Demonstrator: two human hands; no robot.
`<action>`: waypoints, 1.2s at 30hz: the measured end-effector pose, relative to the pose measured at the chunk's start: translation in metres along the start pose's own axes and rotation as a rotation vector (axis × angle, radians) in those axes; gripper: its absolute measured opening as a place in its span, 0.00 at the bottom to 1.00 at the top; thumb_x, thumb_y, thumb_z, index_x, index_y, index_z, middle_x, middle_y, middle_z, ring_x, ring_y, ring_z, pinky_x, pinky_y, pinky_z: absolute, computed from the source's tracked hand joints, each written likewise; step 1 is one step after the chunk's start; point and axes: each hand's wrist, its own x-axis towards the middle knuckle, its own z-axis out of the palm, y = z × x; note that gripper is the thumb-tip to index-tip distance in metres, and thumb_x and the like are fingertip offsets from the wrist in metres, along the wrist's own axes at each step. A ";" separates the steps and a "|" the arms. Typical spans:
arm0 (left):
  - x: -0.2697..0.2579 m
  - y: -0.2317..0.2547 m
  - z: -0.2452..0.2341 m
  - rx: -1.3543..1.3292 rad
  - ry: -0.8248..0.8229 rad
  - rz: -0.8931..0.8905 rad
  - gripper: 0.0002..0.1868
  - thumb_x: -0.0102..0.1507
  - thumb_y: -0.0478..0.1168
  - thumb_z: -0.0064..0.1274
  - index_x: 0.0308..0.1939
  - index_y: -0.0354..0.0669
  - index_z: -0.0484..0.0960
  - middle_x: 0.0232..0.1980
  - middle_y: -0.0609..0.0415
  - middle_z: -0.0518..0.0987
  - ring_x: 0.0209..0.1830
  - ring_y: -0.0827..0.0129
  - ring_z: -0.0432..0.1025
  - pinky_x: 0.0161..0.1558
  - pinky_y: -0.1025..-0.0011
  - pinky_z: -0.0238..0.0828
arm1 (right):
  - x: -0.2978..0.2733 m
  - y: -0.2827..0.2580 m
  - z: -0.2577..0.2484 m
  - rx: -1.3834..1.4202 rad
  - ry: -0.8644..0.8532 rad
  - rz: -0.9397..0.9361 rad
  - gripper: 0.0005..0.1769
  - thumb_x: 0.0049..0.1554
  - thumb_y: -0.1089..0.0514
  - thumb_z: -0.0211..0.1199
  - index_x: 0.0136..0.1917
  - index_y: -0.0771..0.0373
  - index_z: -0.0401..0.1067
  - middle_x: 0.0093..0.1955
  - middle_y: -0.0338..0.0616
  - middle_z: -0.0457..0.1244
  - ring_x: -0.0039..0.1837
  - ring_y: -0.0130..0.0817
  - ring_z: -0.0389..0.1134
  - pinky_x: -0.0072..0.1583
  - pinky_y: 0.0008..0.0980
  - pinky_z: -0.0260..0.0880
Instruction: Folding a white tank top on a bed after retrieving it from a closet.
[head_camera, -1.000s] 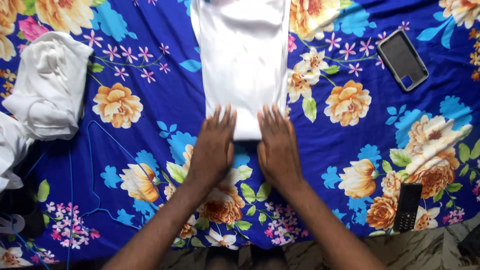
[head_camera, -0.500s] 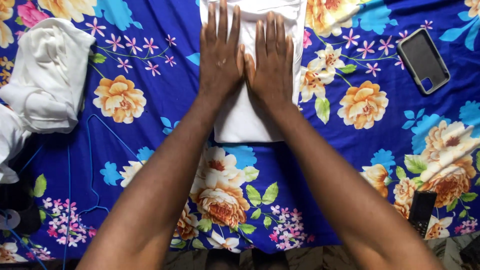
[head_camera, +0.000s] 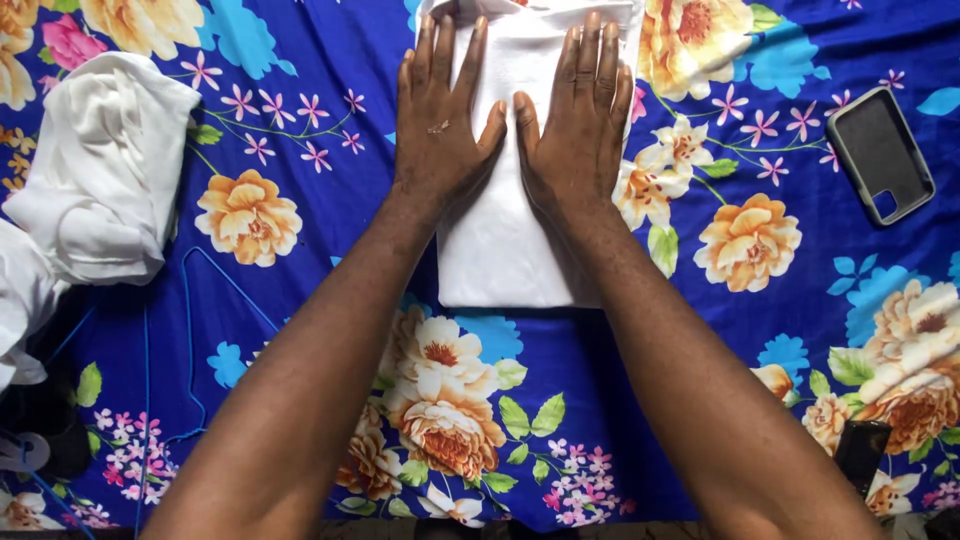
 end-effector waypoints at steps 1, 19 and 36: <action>0.003 0.001 0.001 -0.029 0.021 0.001 0.44 0.69 0.52 0.58 0.83 0.47 0.52 0.84 0.38 0.47 0.85 0.45 0.41 0.81 0.45 0.39 | 0.001 0.002 -0.001 0.013 0.022 0.008 0.44 0.72 0.39 0.51 0.83 0.73 0.42 0.87 0.61 0.35 0.87 0.54 0.32 0.83 0.57 0.31; 0.045 -0.006 0.014 0.049 -0.107 0.014 0.34 0.76 0.55 0.47 0.82 0.49 0.58 0.83 0.40 0.51 0.84 0.47 0.43 0.81 0.47 0.35 | 0.048 0.027 -0.003 0.029 -0.061 0.072 0.45 0.73 0.34 0.44 0.85 0.72 0.42 0.88 0.58 0.36 0.88 0.50 0.30 0.83 0.58 0.28; -0.001 0.007 -0.004 0.063 -0.141 -0.082 0.40 0.78 0.60 0.44 0.84 0.42 0.48 0.86 0.41 0.44 0.87 0.48 0.36 0.84 0.47 0.32 | -0.012 0.042 -0.020 0.030 -0.070 0.077 0.46 0.73 0.36 0.47 0.87 0.69 0.34 0.89 0.58 0.31 0.89 0.53 0.27 0.85 0.55 0.27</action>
